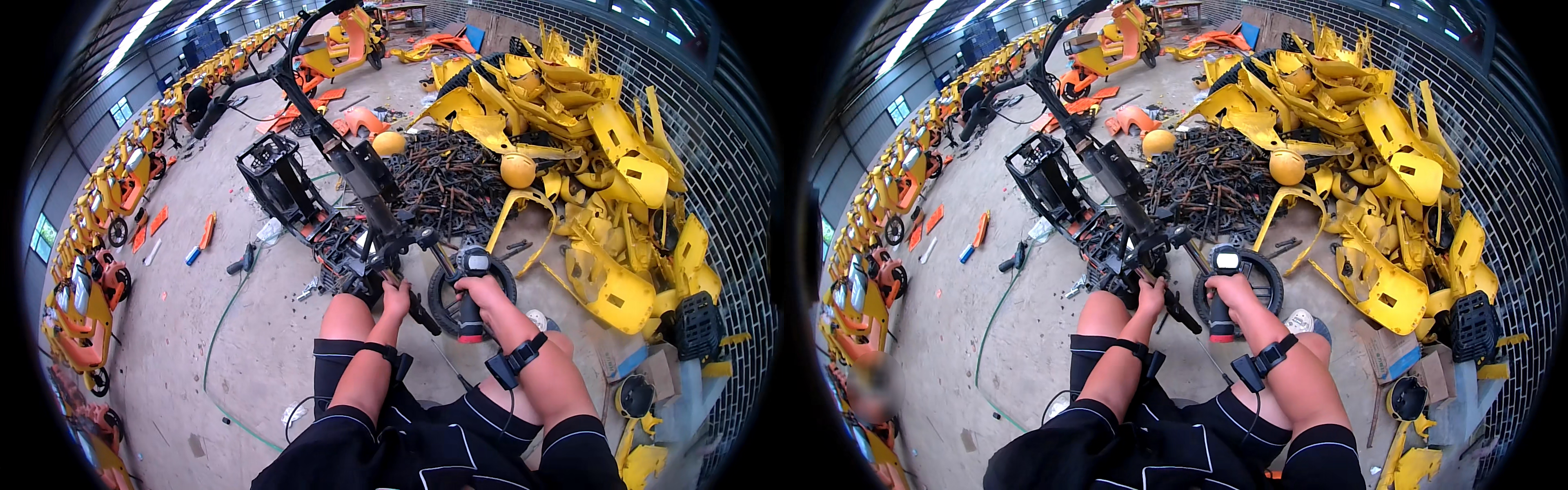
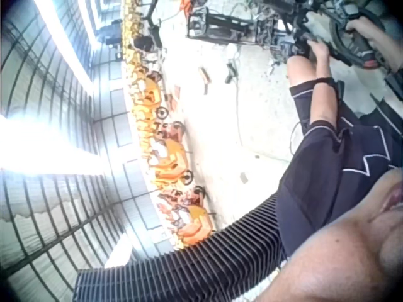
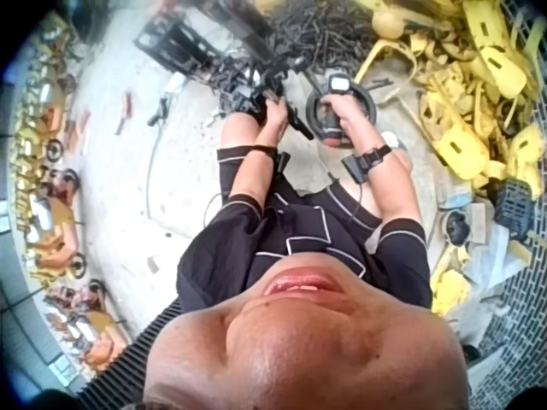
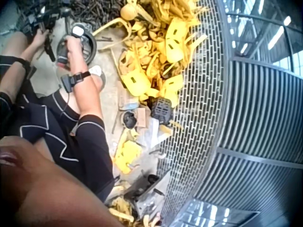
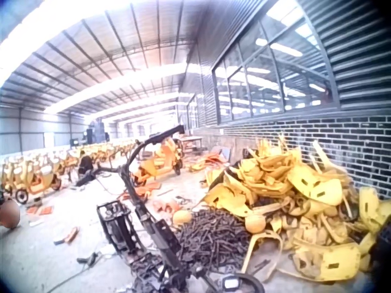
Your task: The person uses a power drill to tighten or loosen bolts on the front fork and wheel assembly of a scooter while sitting on the floor of a warehouse.
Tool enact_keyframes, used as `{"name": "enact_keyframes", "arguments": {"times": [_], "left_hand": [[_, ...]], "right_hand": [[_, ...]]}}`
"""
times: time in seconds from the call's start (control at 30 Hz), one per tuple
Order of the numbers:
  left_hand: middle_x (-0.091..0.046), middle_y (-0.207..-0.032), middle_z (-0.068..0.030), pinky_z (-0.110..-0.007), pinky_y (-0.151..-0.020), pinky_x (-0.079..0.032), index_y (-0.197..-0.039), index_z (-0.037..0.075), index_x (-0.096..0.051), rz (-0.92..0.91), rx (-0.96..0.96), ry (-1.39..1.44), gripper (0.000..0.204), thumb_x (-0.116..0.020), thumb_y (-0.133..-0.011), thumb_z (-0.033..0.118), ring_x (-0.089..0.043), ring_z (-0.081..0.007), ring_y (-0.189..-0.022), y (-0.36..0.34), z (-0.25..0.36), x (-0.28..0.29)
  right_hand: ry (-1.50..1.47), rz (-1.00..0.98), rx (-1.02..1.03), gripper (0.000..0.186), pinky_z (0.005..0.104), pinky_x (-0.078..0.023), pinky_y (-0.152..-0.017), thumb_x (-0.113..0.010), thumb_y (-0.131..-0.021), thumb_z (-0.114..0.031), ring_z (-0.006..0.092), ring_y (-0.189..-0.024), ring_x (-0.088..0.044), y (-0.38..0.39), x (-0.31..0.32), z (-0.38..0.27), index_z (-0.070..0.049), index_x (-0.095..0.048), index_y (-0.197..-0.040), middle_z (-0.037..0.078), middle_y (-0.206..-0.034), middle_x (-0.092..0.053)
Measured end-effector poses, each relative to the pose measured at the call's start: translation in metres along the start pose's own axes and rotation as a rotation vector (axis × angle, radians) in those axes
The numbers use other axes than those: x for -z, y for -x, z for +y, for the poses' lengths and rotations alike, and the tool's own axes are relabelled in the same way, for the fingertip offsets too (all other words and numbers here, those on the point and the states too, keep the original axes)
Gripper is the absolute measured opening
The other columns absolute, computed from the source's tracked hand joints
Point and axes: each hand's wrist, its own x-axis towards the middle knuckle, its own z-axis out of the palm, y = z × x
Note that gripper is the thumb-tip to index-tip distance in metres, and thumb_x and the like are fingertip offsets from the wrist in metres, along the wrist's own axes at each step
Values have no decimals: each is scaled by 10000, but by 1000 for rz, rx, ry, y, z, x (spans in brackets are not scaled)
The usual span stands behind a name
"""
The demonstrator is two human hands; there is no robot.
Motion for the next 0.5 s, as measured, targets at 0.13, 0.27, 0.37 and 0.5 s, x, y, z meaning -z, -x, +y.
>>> {"name": "enact_keyframes", "arguments": {"times": [0.13,0.27,0.37,0.5], "left_hand": [[-651,-900,-79,-309,-743,-483,-1139,12,-423,-94,32,94,333,-605,-967,232,-577,-147,-771,12,20,4],[-652,-892,-71,-308,-745,-484,-1103,16,-454,-144,-24,110,289,-600,-972,228,-572,-140,-773,12,24,11],[-652,-893,-72,-306,-745,-484,-1105,12,-456,-109,-20,98,291,-602,-972,226,-574,-139,-774,17,25,9],[-655,-903,-80,-309,-760,-489,-1120,3,-450,-114,-35,49,308,-606,-969,221,-589,-151,-794,20,22,10]], "right_hand": [[42,19,60,135,323,-507,-581,-672,-765,-9,184,-624,-615,-3,4,0,25,-632,-890,92,-753,-638],[30,20,107,74,329,-473,-554,-675,-753,-17,183,-588,-597,-10,5,2,15,-626,-798,82,-698,-623],[27,30,83,81,331,-477,-556,-679,-757,-23,185,-592,-599,-14,4,4,13,-624,-804,87,-707,-626],[-25,38,32,126,335,-486,-558,-688,-764,-49,186,-593,-599,-17,-2,3,20,-632,-853,92,-725,-630]]}}
